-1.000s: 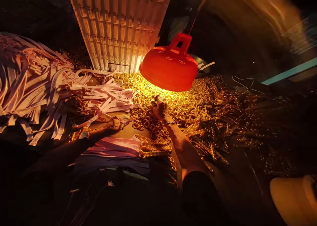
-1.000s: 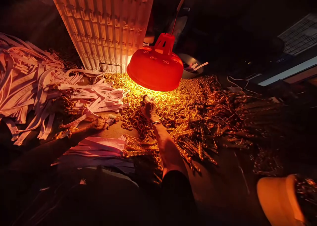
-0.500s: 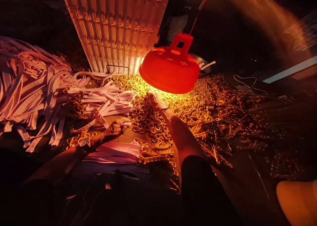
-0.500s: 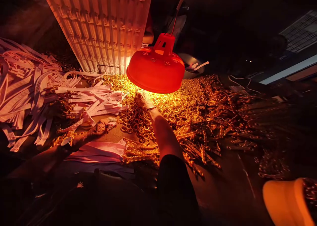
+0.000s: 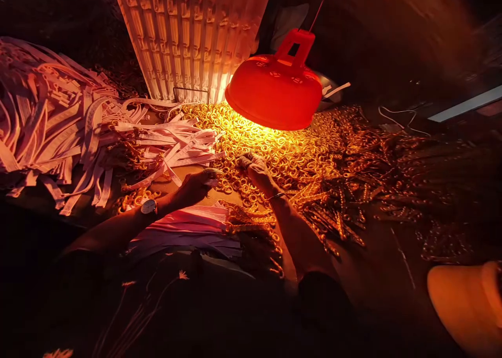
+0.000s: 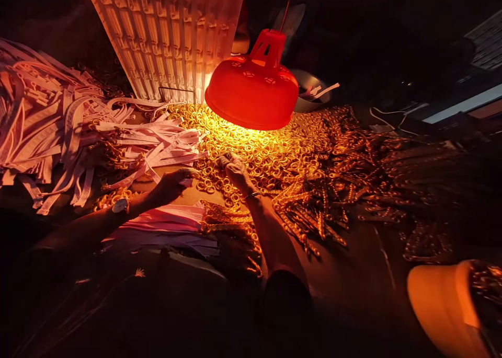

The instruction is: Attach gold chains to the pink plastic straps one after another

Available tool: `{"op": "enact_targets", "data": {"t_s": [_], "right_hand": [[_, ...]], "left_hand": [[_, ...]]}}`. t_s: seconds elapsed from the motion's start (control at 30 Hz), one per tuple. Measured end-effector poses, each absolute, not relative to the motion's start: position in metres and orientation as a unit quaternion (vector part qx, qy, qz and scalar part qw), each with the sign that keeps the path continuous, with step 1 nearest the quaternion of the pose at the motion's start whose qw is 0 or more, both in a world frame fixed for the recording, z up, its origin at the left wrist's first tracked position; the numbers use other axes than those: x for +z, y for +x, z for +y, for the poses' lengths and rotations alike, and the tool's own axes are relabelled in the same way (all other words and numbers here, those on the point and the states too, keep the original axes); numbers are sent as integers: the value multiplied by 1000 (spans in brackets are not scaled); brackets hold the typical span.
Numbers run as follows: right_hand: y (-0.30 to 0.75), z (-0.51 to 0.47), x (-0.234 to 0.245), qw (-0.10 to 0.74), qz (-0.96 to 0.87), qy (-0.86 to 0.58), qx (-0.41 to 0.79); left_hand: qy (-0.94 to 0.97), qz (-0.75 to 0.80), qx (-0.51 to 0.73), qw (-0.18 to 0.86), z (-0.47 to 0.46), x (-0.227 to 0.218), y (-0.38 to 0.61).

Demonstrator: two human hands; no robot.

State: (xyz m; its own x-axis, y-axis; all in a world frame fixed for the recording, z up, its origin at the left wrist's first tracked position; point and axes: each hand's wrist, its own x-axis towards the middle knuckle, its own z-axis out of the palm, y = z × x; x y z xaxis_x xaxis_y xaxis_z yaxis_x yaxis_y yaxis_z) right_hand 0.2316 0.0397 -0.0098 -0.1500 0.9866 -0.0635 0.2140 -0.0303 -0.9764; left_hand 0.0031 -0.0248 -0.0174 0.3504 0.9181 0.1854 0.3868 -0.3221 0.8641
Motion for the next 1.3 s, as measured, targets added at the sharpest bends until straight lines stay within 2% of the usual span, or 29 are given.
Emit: {"op": "enact_targets", "data": {"t_s": [0.13,0.23,0.33,0.5,0.63,0.73,1.0,1.17,1.3], "right_hand": [[217,6,-16,379,-514,-497,587],[206,-8,-15,372,-459,-473,654],[197,-13,-13,378,-415,-474,678],[188,-15,-13,390,-377,-452,708],[185,-20,-9,417,-460,-446,644],[185,-23,-4,417,-535,-465,568],[190,-24,-4,367,-630,-497,471],[193,-24,-11,369,-626,-486,485],[194,-20,-26,375,-643,-491,452]], "left_hand": [[805,438,300,267,-29,-10,8],[833,432,249,240,-29,-8,11],[802,444,274,290,-27,-11,15],[669,408,417,461,-17,-17,21],[564,424,443,553,-13,-13,26],[543,430,426,582,-15,-8,28],[577,462,421,527,-20,-17,27],[562,476,392,552,-22,-25,28],[572,469,384,553,-21,-25,26]]}}
